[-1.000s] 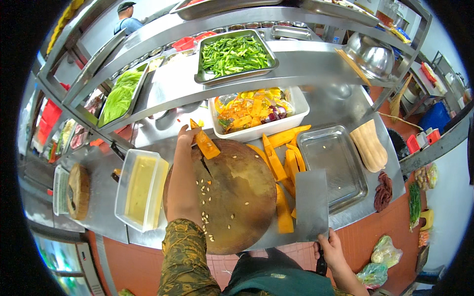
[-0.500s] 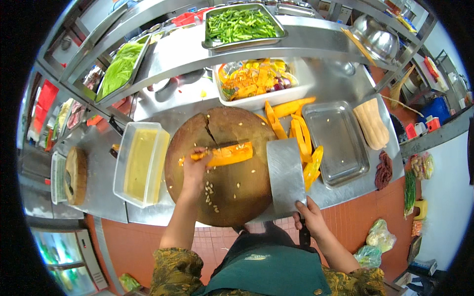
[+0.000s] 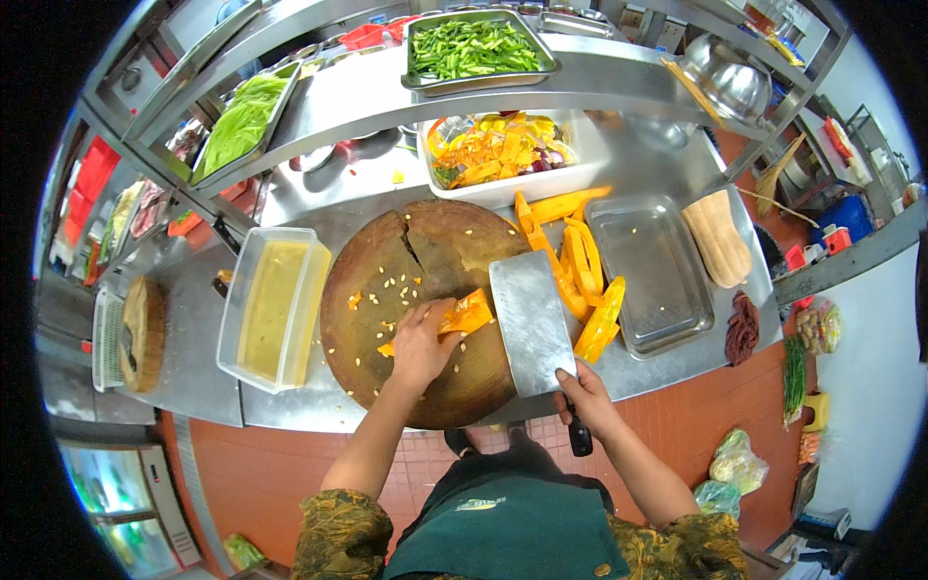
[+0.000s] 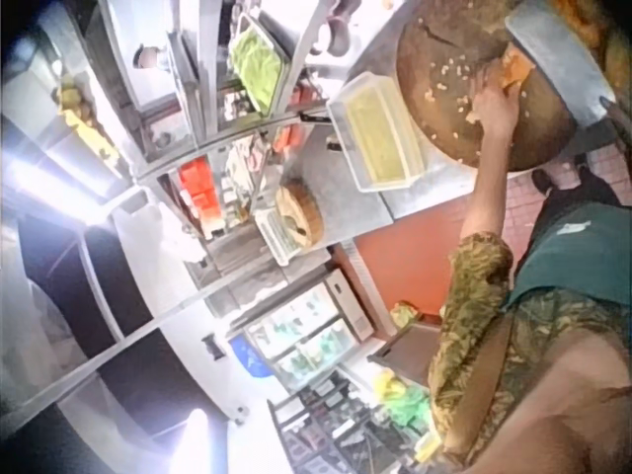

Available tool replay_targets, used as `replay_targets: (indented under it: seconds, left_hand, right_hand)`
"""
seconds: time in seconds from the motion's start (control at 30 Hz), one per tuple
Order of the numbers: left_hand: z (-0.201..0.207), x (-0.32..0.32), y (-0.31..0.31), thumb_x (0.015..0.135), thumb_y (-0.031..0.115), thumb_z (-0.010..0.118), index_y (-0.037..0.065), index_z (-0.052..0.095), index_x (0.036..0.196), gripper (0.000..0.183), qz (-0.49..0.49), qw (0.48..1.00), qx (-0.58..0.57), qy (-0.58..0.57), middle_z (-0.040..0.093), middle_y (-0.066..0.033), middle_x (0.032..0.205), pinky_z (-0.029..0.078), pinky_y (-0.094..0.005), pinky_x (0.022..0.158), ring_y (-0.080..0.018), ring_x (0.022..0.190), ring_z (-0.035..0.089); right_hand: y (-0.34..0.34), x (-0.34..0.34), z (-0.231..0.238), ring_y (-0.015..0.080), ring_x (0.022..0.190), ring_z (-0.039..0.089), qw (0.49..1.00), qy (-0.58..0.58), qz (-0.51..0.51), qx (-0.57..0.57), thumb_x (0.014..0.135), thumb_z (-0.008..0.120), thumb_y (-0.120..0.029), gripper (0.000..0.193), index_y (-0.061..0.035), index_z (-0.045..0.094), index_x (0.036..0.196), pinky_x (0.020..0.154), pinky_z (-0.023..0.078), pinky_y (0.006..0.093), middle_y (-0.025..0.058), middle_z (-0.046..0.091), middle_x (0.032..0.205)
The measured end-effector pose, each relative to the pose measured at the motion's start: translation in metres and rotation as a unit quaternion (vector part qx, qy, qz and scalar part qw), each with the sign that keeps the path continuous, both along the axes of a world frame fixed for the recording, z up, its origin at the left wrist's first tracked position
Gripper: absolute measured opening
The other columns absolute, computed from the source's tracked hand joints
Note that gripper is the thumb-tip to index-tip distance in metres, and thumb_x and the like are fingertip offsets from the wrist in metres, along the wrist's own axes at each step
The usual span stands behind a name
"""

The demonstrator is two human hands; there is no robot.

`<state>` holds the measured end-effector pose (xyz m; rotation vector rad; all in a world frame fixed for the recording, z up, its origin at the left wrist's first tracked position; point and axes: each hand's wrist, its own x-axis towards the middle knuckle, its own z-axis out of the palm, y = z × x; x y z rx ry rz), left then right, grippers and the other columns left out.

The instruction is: The person uses a cleaver to slice a large orange pumpkin into wedges on a wooden cutting board. They repeatedly cut the pumpkin, remove seeds, and place the wedges into a metal tray. A second person is visible in the background working at a separate station.

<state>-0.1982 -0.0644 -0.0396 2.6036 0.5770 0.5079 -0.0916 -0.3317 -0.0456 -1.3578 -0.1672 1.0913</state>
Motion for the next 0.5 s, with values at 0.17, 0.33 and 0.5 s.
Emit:
replay_targets:
  seconds: [0.17, 0.33, 0.5]
  left_hand:
    - [-0.001, 0.004, 0.002, 0.068, 0.014, 0.078, 0.014, 0.064, 0.116, 0.050, -0.007, 0.999, -0.043, 0.002, 0.064, -0.0066, 0.113, 0.047, -0.0385, 0.092, -0.0292, 0.101, 0.059]
    - [-0.003, 0.004, 0.004, 0.067, 0.013, 0.078, 0.013, 0.065, 0.116, 0.051, -0.011, 0.998, -0.065, -0.003, 0.064, -0.0068, 0.115, 0.046, -0.0389, 0.093, -0.0291, 0.104, 0.058]
    - [-0.004, 0.004, 0.005, 0.067, 0.012, 0.078, 0.013, 0.065, 0.116, 0.051, -0.009, 0.997, -0.074, 0.006, 0.064, -0.0071, 0.114, 0.046, -0.0395, 0.094, -0.0291, 0.105, 0.058]
  right_hand:
    - [0.001, 0.009, 0.000, 0.0118, 0.042, 0.045, 1.000, -0.006, 0.025, -0.012, 0.101, 0.047, -0.020, 0.015, -0.0057, 0.048, 0.098, 0.039, 0.037, 0.0261, 0.0029, 0.049, 0.060]
    - [0.000, 0.013, 0.001, 0.0118, 0.042, 0.045, 0.998, -0.021, 0.051, -0.017, 0.100, 0.047, -0.021, 0.015, -0.0062, 0.047, 0.098, 0.039, 0.037, 0.0262, 0.0028, 0.048, 0.058]
    - [-0.003, 0.016, 0.002, 0.0116, 0.042, 0.045, 0.997, -0.030, 0.066, -0.031, 0.100, 0.048, -0.022, 0.015, -0.0070, 0.047, 0.098, 0.039, 0.036, 0.0258, 0.0028, 0.048, 0.059]
